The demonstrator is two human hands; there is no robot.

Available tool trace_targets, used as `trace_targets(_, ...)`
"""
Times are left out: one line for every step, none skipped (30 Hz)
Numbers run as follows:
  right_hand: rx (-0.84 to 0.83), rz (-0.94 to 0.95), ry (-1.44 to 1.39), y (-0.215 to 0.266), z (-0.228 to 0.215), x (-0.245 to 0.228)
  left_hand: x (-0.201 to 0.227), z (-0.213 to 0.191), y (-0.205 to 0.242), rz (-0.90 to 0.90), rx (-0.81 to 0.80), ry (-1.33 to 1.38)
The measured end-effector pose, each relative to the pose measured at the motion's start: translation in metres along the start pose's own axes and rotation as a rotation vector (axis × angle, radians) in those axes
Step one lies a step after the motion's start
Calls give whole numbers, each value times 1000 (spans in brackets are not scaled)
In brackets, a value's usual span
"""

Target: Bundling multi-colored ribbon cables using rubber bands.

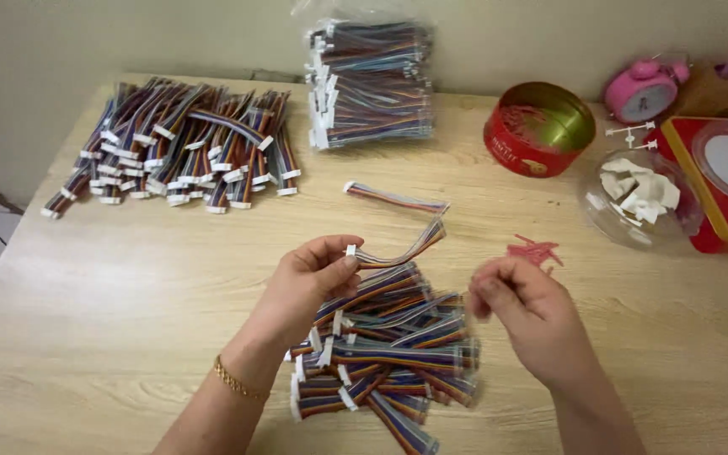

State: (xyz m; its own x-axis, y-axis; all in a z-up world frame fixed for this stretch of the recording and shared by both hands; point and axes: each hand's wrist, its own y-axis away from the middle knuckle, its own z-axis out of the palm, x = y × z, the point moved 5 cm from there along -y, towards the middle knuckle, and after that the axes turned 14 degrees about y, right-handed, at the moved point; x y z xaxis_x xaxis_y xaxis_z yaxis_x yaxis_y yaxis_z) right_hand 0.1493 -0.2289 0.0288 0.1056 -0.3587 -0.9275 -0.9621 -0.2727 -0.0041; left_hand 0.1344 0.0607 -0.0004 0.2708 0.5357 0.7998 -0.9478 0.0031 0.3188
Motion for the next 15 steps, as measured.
trace_targets(-3, -1, 3, -6, 7, -5, -1, -3, 5, 2, 1, 4)
trace_targets(48, -36, 101, -11, 10, -12, -2, -5, 10, 18, 1, 7)
trace_targets(99, -72, 198, -16, 13, -19, -2, -7, 15, 34, 2, 9)
trace_targets(99, -71, 203, -23, 17, -12, -2, -7, 18, 33, -1, 14)
trace_targets(132, -51, 275, -30, 20, -4, -2, -7, 21, 46, -9, 23)
trace_targets(170, -33, 346, -37, 21, 4, -1, -6, 23, 60, -20, 31)
trace_targets(174, -34, 351, -40, 25, 3, -4, -8, 23, 61, -26, 34)
trace_targets(154, -24, 287, -42, 29, 2, -6, -7, 23, 62, -51, 44)
trace_targets(134, -14, 222, -44, 33, 1, -9, -7, 23, 64, -75, 54)
trace_targets(138, -14, 226, -45, 32, 2, -6, -4, 25, 63, -81, 56)
trace_targets(172, -43, 215, -46, 29, 1, -5, -1, 27, 44, -84, 56)
trace_targets(203, -71, 202, -47, 28, 1, -4, 2, 29, 24, -83, 56)
trace_targets(204, -69, 204, -47, 24, 4, -4, 2, 31, 22, -85, 57)
trace_targets(233, -71, 207, -47, 19, 7, -3, 2, 32, -2, -64, 50)
trace_targets(262, -72, 210, -48, 13, 9, -2, 2, 34, -26, -42, 43)
